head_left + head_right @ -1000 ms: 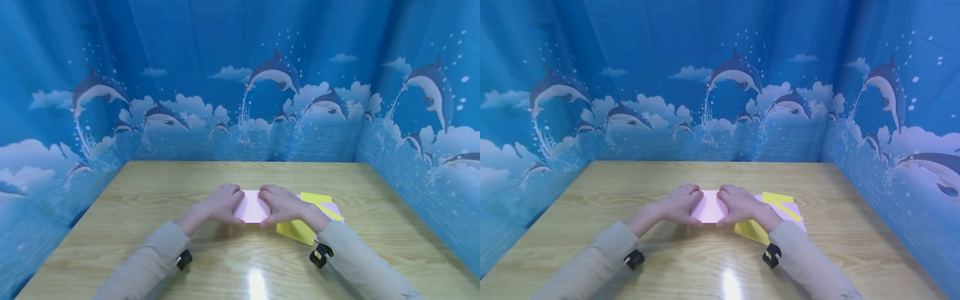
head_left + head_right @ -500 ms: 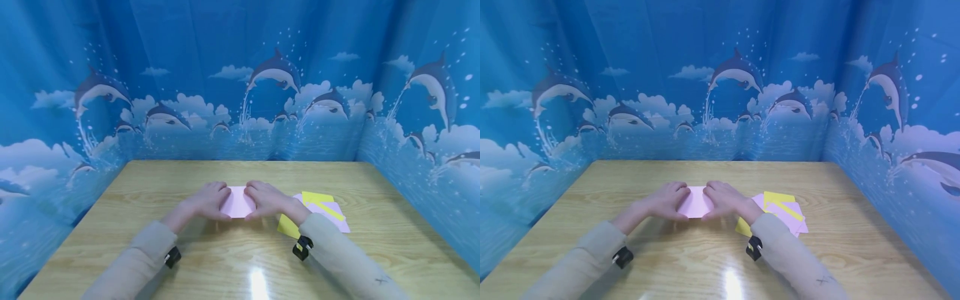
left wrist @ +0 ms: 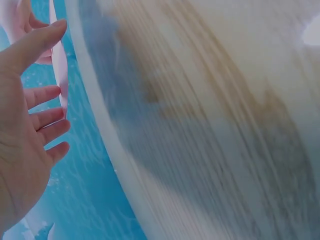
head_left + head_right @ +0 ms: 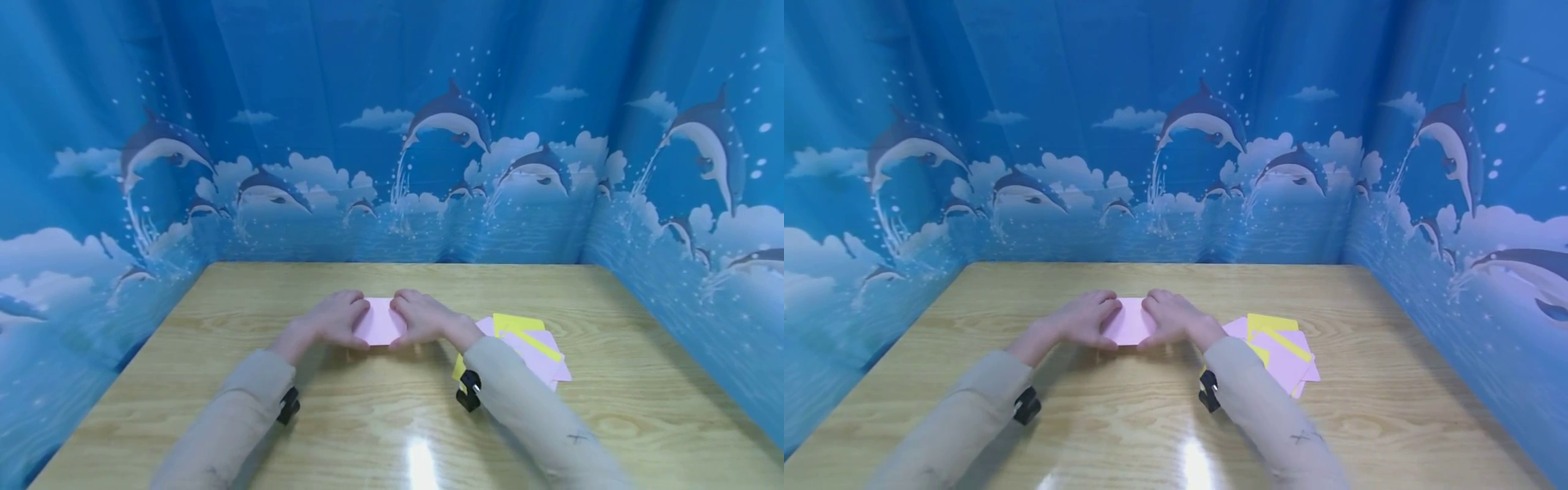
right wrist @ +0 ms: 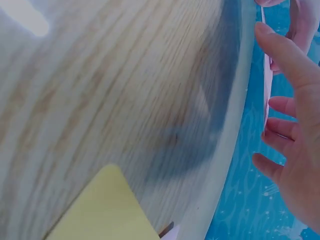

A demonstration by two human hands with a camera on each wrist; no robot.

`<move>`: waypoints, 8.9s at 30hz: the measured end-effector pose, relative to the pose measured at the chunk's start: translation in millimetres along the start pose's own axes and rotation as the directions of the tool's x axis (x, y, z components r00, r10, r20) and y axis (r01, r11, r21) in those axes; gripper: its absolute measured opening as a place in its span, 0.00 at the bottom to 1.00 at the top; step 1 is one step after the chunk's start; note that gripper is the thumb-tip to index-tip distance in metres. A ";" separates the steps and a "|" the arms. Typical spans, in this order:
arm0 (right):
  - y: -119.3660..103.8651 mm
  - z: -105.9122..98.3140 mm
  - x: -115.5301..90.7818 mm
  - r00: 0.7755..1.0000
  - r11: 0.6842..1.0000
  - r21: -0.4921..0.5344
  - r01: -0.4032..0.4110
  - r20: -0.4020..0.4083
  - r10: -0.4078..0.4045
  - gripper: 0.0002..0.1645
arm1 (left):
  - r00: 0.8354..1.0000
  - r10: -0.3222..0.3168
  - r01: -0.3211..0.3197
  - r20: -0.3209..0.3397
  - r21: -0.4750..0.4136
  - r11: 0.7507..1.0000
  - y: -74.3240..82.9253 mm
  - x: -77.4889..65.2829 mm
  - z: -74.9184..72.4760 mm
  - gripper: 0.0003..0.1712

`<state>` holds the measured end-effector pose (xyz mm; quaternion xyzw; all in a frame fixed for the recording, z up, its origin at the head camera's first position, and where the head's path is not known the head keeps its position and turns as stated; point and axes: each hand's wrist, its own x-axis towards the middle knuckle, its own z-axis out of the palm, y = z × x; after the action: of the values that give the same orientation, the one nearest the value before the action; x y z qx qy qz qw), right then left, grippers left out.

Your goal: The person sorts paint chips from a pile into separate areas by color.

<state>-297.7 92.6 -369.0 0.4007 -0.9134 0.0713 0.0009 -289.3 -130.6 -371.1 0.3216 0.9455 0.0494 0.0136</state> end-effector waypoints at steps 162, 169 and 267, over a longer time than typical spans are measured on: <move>44.0 -7.1 -164.1 0.919 0.937 0.004 -0.350 0.198 0.342 0.57 | 0.932 0.280 -0.314 0.230 0.126 0.941 147.3 93.8 34.3 0.49; 43.1 -5.2 -167.3 0.926 0.941 0.041 -0.337 0.195 0.323 0.53 | 0.930 0.294 -0.323 0.220 0.111 0.940 146.9 92.2 37.9 0.48; -6.7 -6.8 -95.6 0.995 1.000 0.027 0.016 0.094 -0.019 0.48 | 0.969 0.247 -0.247 0.022 0.160 0.956 77.8 -5.5 10.6 0.48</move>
<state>-228.2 159.0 -367.0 0.4116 -0.9079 0.0642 -0.0469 -237.1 -71.8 -373.8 0.4373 0.8988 -0.0266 -0.0179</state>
